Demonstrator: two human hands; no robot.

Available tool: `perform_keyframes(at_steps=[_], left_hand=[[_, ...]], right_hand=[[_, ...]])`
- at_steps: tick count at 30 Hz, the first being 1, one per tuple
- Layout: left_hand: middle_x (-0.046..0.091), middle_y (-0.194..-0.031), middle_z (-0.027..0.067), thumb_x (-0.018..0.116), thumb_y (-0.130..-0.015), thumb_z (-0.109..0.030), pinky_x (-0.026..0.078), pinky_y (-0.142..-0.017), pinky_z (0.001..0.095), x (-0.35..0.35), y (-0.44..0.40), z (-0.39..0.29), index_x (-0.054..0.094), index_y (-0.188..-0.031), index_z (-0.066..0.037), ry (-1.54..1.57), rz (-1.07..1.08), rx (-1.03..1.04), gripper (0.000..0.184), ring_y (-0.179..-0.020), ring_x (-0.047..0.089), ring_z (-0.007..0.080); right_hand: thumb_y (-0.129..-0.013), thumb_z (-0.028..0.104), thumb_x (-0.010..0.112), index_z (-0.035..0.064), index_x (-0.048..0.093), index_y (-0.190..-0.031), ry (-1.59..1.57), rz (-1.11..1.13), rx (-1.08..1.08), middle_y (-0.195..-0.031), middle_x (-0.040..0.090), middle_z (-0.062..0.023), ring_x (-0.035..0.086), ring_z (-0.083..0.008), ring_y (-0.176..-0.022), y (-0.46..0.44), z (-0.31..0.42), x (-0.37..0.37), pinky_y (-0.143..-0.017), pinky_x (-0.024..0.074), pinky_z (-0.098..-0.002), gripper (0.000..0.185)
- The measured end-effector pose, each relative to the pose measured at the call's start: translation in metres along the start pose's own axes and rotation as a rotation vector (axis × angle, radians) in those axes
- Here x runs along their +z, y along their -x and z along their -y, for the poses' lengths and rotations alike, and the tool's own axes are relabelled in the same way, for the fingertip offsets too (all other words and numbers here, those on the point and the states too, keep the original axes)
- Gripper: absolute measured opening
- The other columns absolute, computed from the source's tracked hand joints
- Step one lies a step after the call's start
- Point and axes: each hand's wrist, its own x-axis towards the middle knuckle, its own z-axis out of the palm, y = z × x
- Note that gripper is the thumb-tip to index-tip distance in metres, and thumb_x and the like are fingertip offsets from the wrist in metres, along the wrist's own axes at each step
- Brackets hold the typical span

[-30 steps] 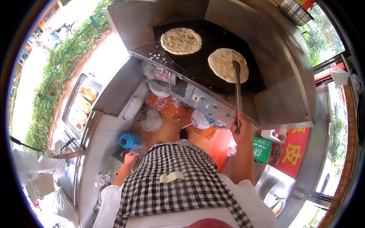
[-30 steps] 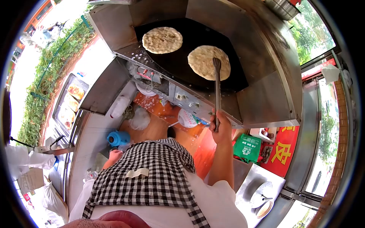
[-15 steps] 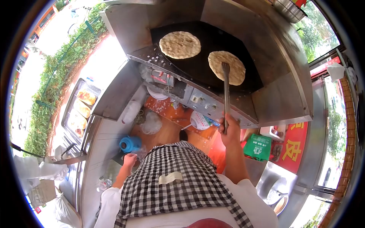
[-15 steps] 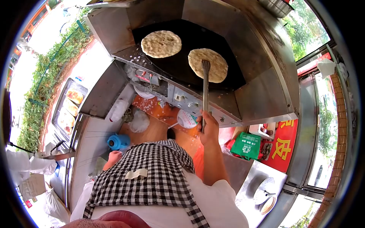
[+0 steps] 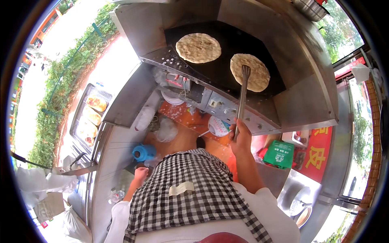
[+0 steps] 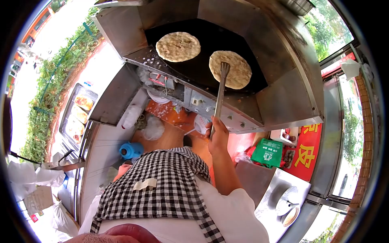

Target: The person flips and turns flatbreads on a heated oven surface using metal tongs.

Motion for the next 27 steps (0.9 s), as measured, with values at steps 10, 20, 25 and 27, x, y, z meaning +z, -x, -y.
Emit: perform_keyframes(at_steps=[10, 20, 25, 27], left_hand=[[0.064, -0.070, 0.0038, 0.070, -0.080, -0.020, 0.046, -0.053, 0.0274, 0.005, -0.006, 0.000, 0.070, -0.087, -0.001, 0.021, -0.052, 0.055, 0.020, -0.061, 0.060, 0.0124], [0.062, -0.068, 0.0032, 0.069, -0.081, -0.020, 0.043, -0.049, 0.0268, 0.007, 0.002, -0.005, 0.069, -0.086, -0.002, 0.080, -0.029, 0.015, 0.018, -0.056, 0.056, 0.0118], [0.062, -0.068, 0.0027, 0.069, -0.082, -0.019, 0.041, -0.048, 0.0266, 0.011, 0.002, 0.005, 0.068, -0.086, -0.003, 0.135, -0.025, -0.006, 0.017, -0.055, 0.054, 0.0108], [0.062, -0.068, 0.0026, 0.069, -0.082, -0.019, 0.041, -0.048, 0.0267, 0.010, 0.006, 0.003, 0.068, -0.086, -0.003, 0.148, -0.034, -0.007, 0.017, -0.055, 0.054, 0.0107]], right_hand=[[-0.095, 0.029, 0.060, 0.0033, 0.060, -0.109, 0.127, 0.101, 0.055, -0.075, 0.058, -0.0063, 0.050, -0.0129, -0.053, 0.014, -0.009, 0.019, -0.047, 0.0389, -0.0248, 0.030], [-0.092, 0.031, 0.063, 0.0040, 0.063, -0.106, 0.254, 0.195, 0.118, -0.073, 0.059, -0.0059, 0.049, -0.0114, -0.051, -0.034, 0.025, 0.040, -0.046, 0.0382, -0.0239, 0.030], [-0.090, 0.030, 0.066, 0.0061, 0.064, -0.105, 0.244, 0.202, 0.160, -0.073, 0.059, -0.0050, 0.048, -0.0100, -0.053, -0.064, 0.032, 0.057, -0.045, 0.0379, -0.0211, 0.028], [-0.090, 0.029, 0.067, 0.0069, 0.064, -0.104, 0.251, 0.201, 0.166, -0.073, 0.059, -0.0045, 0.048, -0.0097, -0.054, -0.069, 0.037, 0.062, -0.045, 0.0380, -0.0200, 0.026]])
